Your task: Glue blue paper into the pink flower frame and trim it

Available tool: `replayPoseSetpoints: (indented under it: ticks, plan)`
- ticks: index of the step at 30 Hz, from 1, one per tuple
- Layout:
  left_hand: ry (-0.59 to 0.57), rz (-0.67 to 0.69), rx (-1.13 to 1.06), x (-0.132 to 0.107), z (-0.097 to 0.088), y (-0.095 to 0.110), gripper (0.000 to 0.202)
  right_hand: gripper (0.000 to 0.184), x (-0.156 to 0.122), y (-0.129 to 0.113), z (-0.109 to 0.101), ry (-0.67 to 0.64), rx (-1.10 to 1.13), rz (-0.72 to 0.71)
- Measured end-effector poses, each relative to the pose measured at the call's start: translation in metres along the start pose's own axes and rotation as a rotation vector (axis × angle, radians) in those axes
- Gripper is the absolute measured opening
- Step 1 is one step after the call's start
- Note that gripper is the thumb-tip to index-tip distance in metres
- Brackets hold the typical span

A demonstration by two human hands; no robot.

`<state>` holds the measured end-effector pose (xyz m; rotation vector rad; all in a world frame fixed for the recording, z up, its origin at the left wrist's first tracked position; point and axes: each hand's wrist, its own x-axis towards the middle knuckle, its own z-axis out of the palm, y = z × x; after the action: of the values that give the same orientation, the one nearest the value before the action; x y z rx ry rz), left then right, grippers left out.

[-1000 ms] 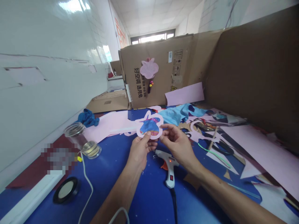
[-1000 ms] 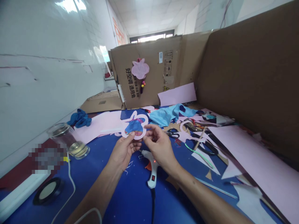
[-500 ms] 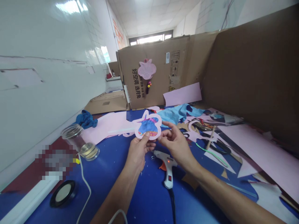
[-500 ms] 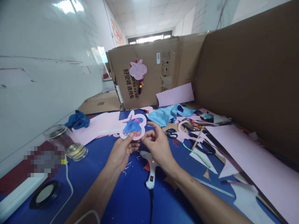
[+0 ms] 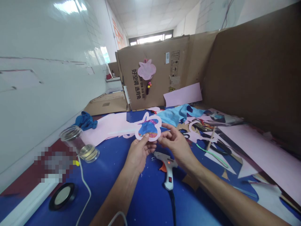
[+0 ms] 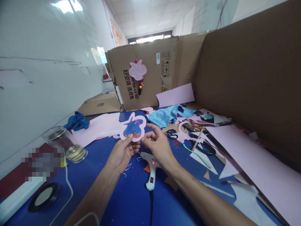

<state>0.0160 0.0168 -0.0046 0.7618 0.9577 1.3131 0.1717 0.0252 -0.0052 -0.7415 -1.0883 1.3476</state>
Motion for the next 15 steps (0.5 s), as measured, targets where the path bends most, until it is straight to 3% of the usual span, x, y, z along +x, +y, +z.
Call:
replayPoseSetpoints:
  ticks: [8,15]
  plan:
    - [-0.02,-0.109,-0.089,-0.0016,0.0014,0.0028,0.027,0.06,0.0003,0.0026,-0.0013,-0.008,0.038,0.015]
    - [-0.013,-0.061,-0.023,-0.0026,0.0024,0.0055,0.03,0.058,0.0003,0.0021,-0.0019,0.002,0.021,0.007]
